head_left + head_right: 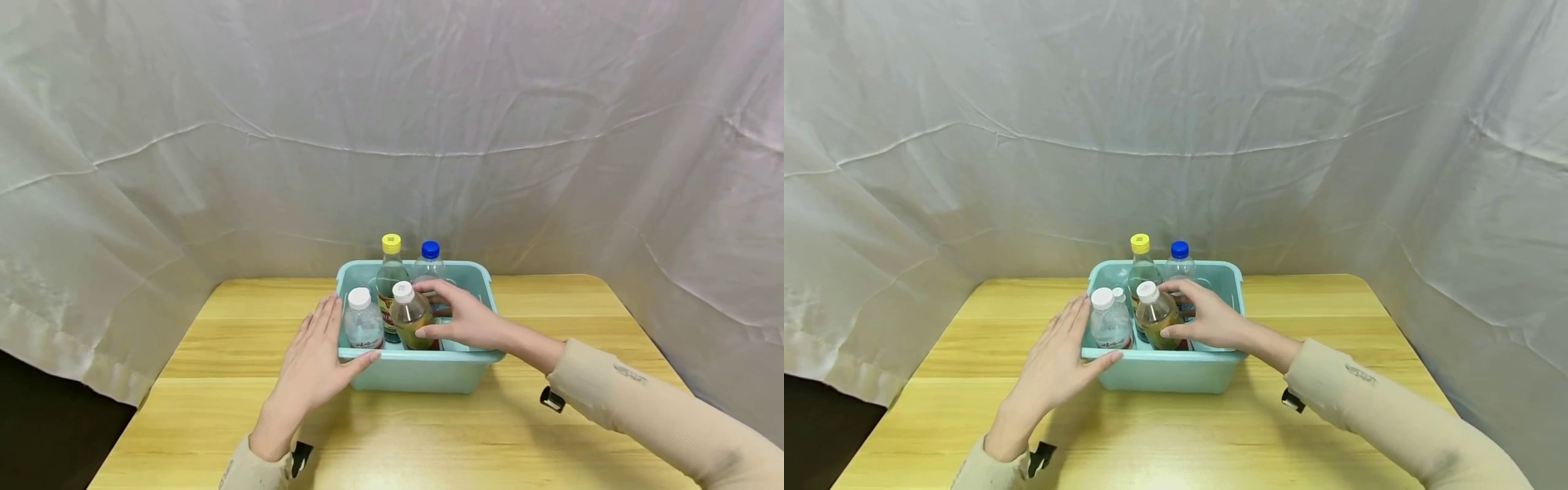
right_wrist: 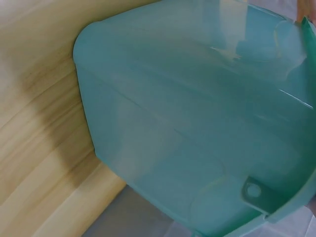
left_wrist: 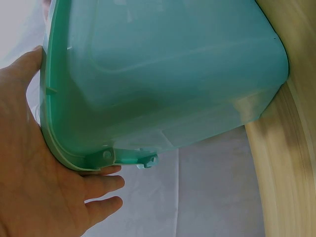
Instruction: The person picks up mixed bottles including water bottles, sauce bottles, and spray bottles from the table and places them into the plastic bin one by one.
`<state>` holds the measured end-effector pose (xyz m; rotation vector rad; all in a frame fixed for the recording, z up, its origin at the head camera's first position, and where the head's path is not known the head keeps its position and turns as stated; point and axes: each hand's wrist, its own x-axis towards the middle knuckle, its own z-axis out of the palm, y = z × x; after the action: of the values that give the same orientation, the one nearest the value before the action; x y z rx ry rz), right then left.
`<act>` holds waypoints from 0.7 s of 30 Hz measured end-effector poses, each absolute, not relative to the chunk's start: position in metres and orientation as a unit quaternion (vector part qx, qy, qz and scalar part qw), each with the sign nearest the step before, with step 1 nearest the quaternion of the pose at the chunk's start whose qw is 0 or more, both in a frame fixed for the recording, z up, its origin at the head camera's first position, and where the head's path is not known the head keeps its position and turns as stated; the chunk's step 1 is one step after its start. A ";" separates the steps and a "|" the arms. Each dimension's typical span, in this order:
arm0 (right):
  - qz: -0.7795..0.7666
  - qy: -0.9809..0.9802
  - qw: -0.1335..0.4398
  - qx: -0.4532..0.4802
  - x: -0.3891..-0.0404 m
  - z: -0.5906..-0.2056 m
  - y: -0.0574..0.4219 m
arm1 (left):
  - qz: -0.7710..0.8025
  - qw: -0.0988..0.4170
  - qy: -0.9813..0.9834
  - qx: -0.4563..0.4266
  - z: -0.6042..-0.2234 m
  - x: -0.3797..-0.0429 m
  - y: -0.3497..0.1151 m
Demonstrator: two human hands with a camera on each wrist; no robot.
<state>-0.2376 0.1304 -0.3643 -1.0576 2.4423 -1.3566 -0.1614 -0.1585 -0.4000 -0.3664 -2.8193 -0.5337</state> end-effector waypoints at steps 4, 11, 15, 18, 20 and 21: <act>-0.446 0.817 0.096 -0.352 -0.241 -0.367 0.125 | -0.183 0.126 -0.967 -0.128 -0.400 -0.161 -0.158; -0.421 0.823 0.113 -0.363 -0.244 -0.372 0.119 | -0.184 0.124 -0.966 -0.129 -0.400 -0.159 -0.158; -0.416 0.824 0.117 -0.367 -0.246 -0.373 0.118 | -0.186 0.127 -0.966 -0.130 -0.401 -0.160 -0.158; -0.403 0.833 0.114 -0.363 -0.246 -0.373 0.118 | -0.187 0.128 -0.965 -0.131 -0.401 -0.160 -0.158; -0.391 0.840 0.111 -0.361 -0.246 -0.373 0.119 | -0.187 0.128 -0.965 -0.131 -0.401 -0.160 -0.157; -0.387 0.842 0.110 -0.360 -0.246 -0.374 0.119 | -0.185 0.128 -0.966 -0.131 -0.401 -0.160 -0.157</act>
<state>-0.2462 0.1191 -0.3736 -1.0570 2.4752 -1.1371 -0.1601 -0.1572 -0.4008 -0.3802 -2.8091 -0.5394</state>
